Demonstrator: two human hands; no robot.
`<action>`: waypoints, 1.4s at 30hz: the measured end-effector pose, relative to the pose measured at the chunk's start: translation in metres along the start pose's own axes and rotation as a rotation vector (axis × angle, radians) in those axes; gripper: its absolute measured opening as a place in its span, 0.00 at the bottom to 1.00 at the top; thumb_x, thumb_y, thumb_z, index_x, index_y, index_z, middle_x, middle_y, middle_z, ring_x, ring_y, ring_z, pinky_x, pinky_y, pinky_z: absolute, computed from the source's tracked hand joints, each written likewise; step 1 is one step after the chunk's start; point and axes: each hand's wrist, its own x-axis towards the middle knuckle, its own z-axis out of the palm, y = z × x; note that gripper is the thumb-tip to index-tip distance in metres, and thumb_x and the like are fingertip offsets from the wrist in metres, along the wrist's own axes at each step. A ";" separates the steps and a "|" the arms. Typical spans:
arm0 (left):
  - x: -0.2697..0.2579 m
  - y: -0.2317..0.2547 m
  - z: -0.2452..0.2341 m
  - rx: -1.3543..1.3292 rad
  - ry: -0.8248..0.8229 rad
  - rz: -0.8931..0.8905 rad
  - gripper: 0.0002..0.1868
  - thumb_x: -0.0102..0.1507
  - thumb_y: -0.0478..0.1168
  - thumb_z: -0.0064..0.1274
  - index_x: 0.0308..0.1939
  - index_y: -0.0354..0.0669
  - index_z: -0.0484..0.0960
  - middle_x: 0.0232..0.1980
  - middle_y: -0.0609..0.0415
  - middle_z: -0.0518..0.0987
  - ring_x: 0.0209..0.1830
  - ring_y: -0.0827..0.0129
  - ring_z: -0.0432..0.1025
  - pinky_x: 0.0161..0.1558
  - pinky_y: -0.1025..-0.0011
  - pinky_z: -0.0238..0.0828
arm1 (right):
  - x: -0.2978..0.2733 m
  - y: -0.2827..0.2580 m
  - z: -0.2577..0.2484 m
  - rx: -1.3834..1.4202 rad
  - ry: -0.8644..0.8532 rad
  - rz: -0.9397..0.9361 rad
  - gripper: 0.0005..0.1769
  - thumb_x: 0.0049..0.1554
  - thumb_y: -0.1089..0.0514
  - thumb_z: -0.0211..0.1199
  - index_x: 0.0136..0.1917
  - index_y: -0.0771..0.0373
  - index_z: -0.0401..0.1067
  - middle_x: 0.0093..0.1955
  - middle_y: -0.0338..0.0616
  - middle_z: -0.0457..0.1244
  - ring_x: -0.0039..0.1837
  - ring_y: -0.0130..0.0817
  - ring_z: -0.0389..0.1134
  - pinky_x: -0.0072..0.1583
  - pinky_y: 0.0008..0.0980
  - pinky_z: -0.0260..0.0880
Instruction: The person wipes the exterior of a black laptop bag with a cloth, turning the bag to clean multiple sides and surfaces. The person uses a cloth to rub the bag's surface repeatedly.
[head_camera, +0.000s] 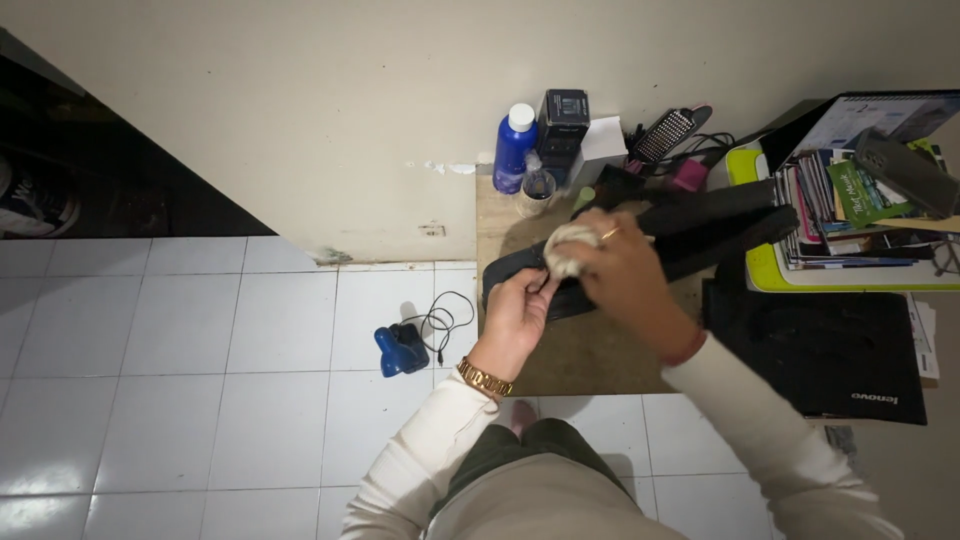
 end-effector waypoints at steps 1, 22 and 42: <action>0.000 0.002 0.002 0.000 0.002 -0.001 0.06 0.56 0.17 0.56 0.27 0.22 0.75 0.22 0.57 0.59 0.25 0.62 0.70 0.62 0.39 0.70 | 0.000 0.008 -0.003 0.001 -0.002 0.001 0.22 0.46 0.60 0.69 0.53 0.39 0.78 0.60 0.41 0.62 0.61 0.50 0.63 0.63 0.44 0.66; -0.029 -0.002 0.020 0.054 0.015 0.013 0.03 0.58 0.18 0.51 0.34 0.22 0.75 0.26 0.58 0.55 0.31 0.58 0.73 0.65 0.36 0.64 | 0.027 -0.011 -0.030 -0.137 -0.219 0.003 0.24 0.49 0.53 0.68 0.59 0.35 0.78 0.55 0.47 0.63 0.56 0.55 0.66 0.50 0.48 0.68; -0.031 0.009 0.023 -0.081 0.015 -0.076 0.08 0.54 0.15 0.50 0.30 0.25 0.71 0.26 0.58 0.57 0.27 0.66 0.67 0.66 0.41 0.64 | 0.006 0.006 -0.005 0.007 -0.114 0.049 0.14 0.53 0.51 0.67 0.54 0.41 0.76 0.59 0.41 0.63 0.62 0.48 0.66 0.65 0.42 0.65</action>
